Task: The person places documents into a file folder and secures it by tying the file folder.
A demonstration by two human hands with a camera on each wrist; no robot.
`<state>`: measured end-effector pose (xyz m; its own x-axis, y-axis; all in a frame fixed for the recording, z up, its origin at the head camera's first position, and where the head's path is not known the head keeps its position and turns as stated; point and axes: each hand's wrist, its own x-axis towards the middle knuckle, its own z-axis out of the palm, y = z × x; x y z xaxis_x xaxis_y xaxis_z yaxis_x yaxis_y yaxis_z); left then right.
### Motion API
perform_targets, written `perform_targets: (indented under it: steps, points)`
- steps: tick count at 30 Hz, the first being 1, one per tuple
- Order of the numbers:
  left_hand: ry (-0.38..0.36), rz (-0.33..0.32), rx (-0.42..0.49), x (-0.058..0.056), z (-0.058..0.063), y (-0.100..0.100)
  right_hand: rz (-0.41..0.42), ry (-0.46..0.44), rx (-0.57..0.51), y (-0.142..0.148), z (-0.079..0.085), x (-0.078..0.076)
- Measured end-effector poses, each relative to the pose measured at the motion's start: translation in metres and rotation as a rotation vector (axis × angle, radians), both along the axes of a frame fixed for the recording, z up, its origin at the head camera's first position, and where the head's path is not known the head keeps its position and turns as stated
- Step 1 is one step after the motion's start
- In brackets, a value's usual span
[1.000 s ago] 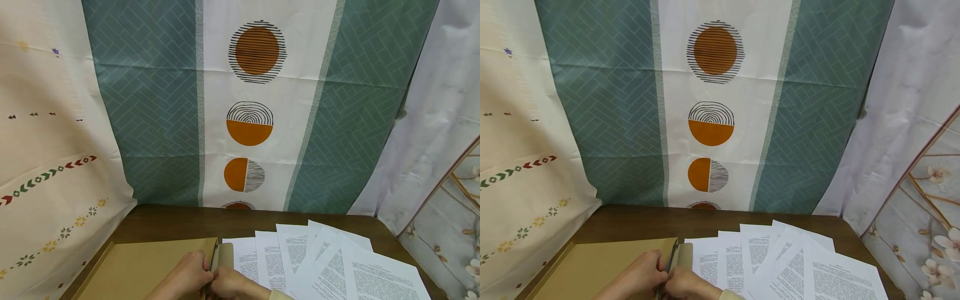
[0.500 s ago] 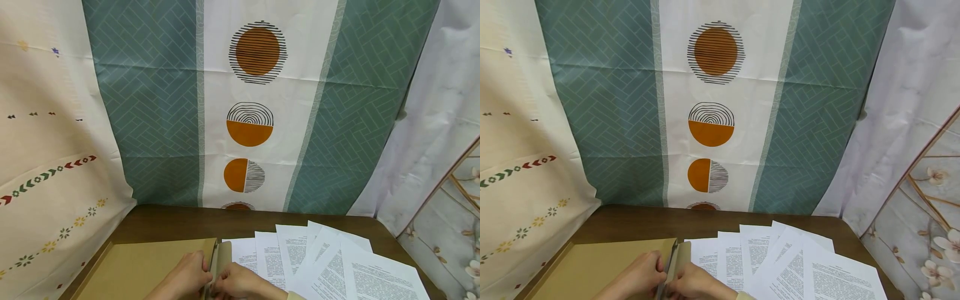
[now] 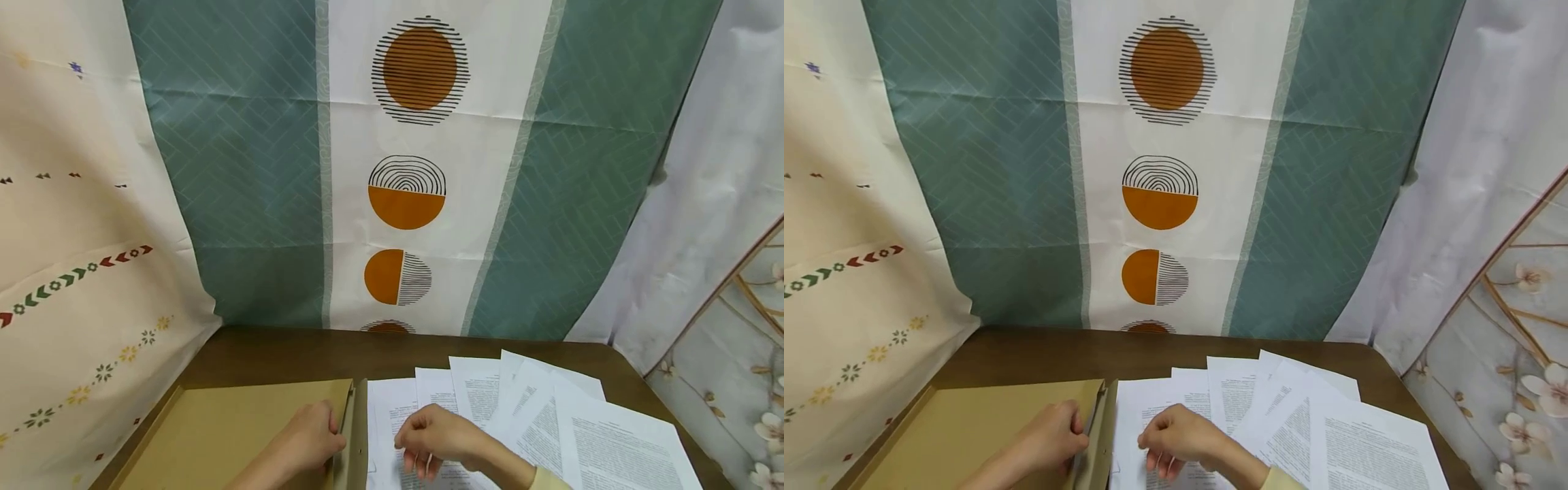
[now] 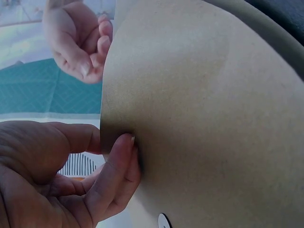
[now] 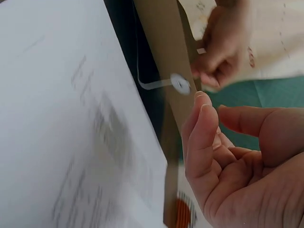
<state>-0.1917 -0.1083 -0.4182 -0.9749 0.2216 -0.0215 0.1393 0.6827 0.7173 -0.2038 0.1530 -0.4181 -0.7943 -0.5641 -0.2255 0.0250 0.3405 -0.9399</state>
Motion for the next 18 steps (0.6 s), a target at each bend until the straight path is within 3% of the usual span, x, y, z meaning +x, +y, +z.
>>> perform_targets:
  steps: [8, 18]
  points:
    - [0.034, 0.034, -0.031, -0.010, 0.015, 0.003, -0.036, 0.059, 0.054, 0.054, 0.025, -0.020]
    - [-0.019, 0.046, -0.051, 0.004, 0.011, -0.001, -0.128, 0.049, 0.093, 0.125, 0.028, -0.010]
